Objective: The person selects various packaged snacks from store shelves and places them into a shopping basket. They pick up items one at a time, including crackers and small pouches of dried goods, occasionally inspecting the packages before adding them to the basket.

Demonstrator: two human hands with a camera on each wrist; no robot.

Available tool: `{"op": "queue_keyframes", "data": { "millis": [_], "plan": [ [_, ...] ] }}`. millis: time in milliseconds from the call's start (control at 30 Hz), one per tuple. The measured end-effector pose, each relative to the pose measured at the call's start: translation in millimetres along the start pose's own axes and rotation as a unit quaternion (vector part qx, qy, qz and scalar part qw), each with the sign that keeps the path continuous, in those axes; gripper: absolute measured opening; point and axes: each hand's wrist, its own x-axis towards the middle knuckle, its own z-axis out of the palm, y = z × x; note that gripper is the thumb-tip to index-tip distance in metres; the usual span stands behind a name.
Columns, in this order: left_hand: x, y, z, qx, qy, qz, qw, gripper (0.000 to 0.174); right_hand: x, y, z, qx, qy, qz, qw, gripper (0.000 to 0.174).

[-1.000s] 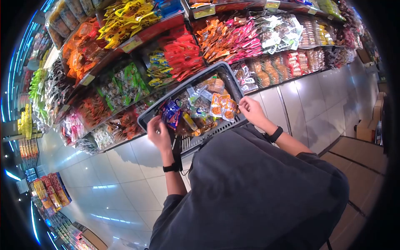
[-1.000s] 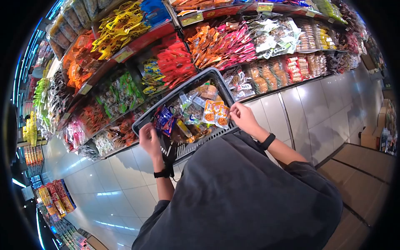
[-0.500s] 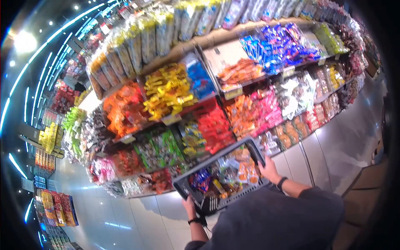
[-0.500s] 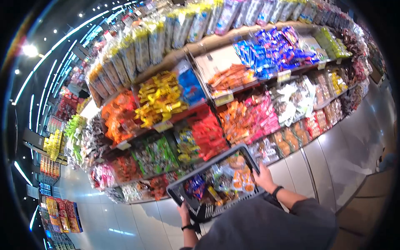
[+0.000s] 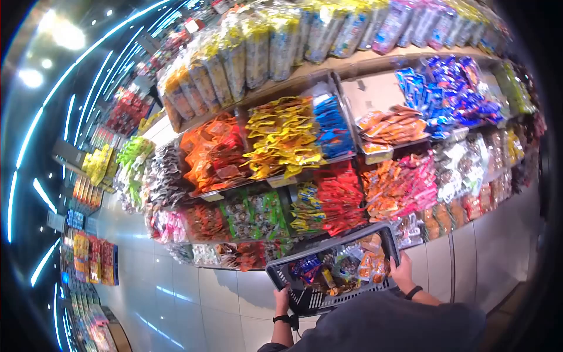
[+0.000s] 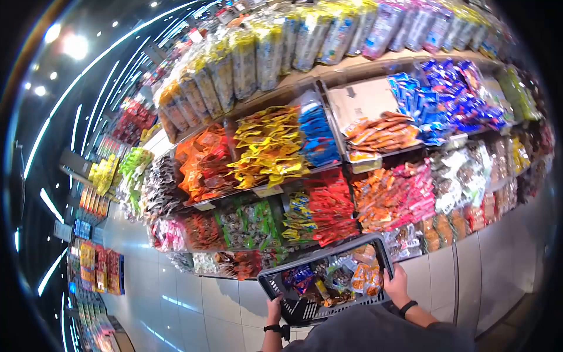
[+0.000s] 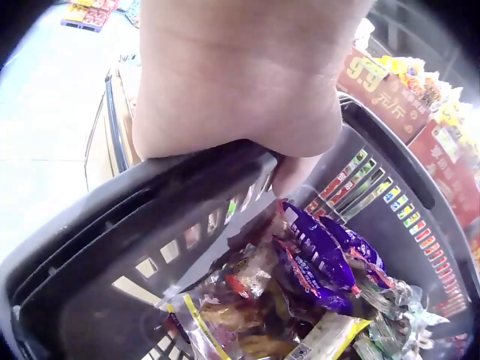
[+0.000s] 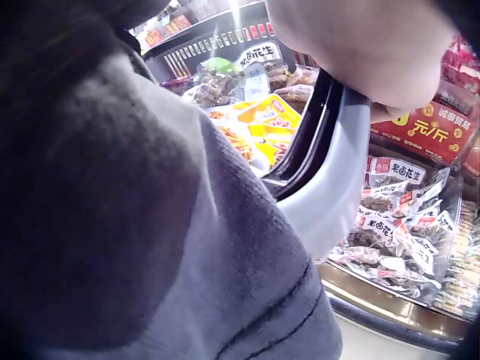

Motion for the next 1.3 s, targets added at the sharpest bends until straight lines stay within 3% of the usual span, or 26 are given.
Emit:
{"op": "queue_keyframes", "data": {
  "millis": [67,133,300,367,433,467,533,667,800,1100,1300],
  "plan": [
    [1.6,-0.9,0.9,-0.005,0.014,0.005,1.0,0.024,-1.5,11.9,7.1,0.004,0.005,0.011,1.0,0.02],
    [15.2,-16.5,-9.1,0.053,-0.037,-0.009,0.998,0.024,-1.2,6.2,7.7,-0.013,0.017,0.025,0.999,0.021],
    [13.3,-10.9,-9.5,0.069,-0.057,0.007,0.996,0.025,1.0,-1.7,3.1,-0.048,0.017,-0.003,0.999,0.021],
    [15.6,-12.8,-17.2,0.103,-0.052,-0.064,0.991,0.024,0.3,3.6,2.2,-0.062,0.007,0.001,0.998,0.021],
    [12.7,-13.0,-18.4,0.116,-0.039,-0.058,0.991,0.031,-1.4,11.4,4.2,-0.044,-0.021,0.054,0.997,0.021],
    [12.3,-14.9,-18.7,0.128,-0.032,-0.07,0.989,0.034,-1.4,11.6,7.1,-0.043,0.013,0.017,0.999,0.019],
    [15.7,-12.9,-22.4,0.179,-0.04,-0.111,0.977,0.037,0.6,5.1,6.6,-0.035,0.005,0.03,0.999,0.018],
    [17.3,-16.5,-19.0,0.098,-0.051,-0.074,0.991,0.034,4.5,-3.3,0.5,-0.032,-0.011,0.039,0.999,0.017],
    [1.0,10.1,-7.4,0.104,-0.042,-0.075,0.991,0.035,5.1,2.9,1.8,-0.038,-0.019,0.04,0.998,0.016],
    [15.1,-17.4,-16.5,0.085,-0.032,-0.086,0.992,0.036,7.0,-1.6,2.0,-0.025,-0.034,0.054,0.998,0.017],
    [8.6,-5.6,-9.7,0.05,-0.032,-0.086,0.995,0.036,6.3,-1.6,1.4,-0.034,-0.029,0.058,0.997,0.018]
  ]
}}
